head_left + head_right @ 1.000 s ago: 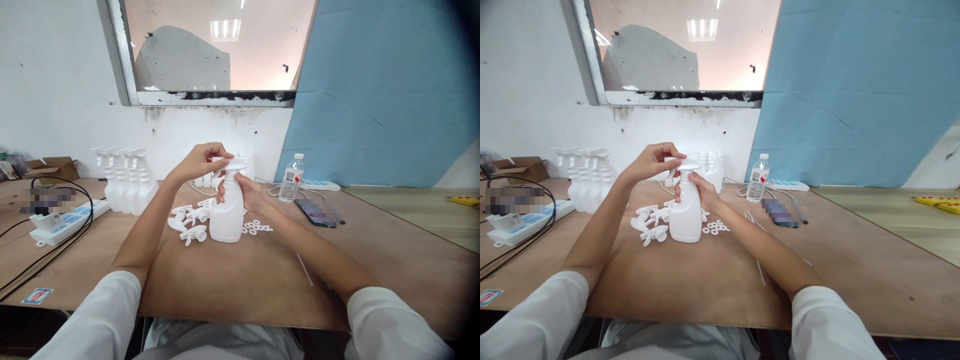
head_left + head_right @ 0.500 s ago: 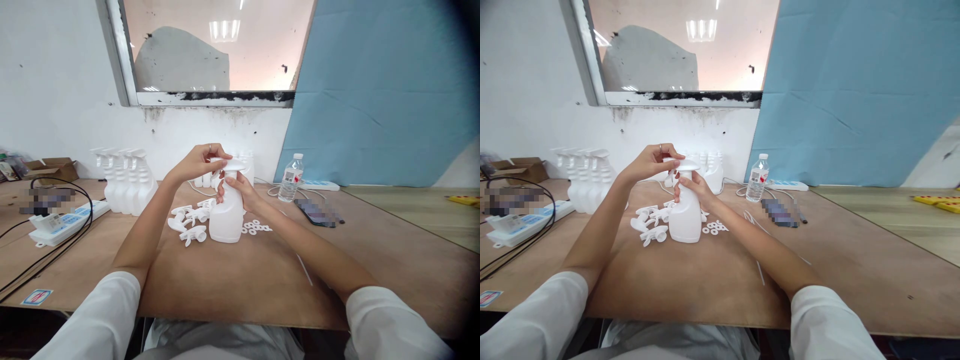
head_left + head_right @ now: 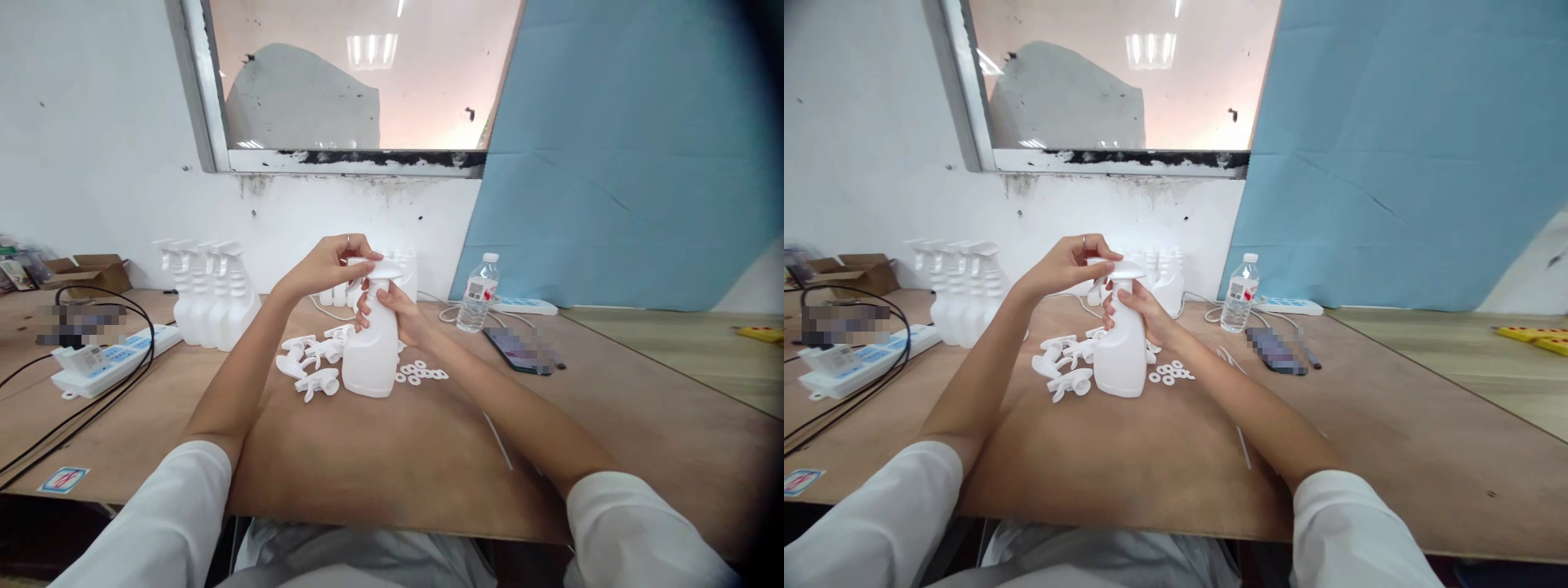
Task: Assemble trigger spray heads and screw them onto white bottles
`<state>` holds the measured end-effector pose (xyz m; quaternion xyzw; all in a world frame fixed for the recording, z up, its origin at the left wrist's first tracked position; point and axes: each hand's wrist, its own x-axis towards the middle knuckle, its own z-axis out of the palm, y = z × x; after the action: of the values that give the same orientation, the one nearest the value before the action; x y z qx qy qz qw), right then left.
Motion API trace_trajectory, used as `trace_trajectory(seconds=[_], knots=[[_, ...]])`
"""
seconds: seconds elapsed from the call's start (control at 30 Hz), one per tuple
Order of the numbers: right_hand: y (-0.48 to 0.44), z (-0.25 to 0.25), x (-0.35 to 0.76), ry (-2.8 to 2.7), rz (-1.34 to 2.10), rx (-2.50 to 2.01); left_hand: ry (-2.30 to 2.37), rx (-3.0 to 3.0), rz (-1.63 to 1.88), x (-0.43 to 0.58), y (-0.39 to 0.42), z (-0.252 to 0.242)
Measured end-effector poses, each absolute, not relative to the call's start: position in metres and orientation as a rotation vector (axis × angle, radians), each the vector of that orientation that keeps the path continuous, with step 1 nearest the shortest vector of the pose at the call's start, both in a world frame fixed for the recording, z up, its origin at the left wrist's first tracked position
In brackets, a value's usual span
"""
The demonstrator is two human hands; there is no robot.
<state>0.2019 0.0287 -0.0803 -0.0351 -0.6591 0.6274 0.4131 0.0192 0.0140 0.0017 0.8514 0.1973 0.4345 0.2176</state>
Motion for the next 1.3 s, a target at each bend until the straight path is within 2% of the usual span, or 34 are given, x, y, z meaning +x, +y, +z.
trace_trajectory(seconds=[0.47,0.67,1.3], knots=[[0.025,-0.080,0.201,-1.594,1.654,-0.066,0.556,2.361,1.168,0.019,0.013,0.001],[0.020,-0.079,0.198,-1.589,1.512,-0.119,0.549,2.338,1.190,0.020,0.011,0.003],[0.020,-0.079,0.196,-1.582,1.510,-0.136,0.555,2.339,1.185,0.018,0.014,0.002]])
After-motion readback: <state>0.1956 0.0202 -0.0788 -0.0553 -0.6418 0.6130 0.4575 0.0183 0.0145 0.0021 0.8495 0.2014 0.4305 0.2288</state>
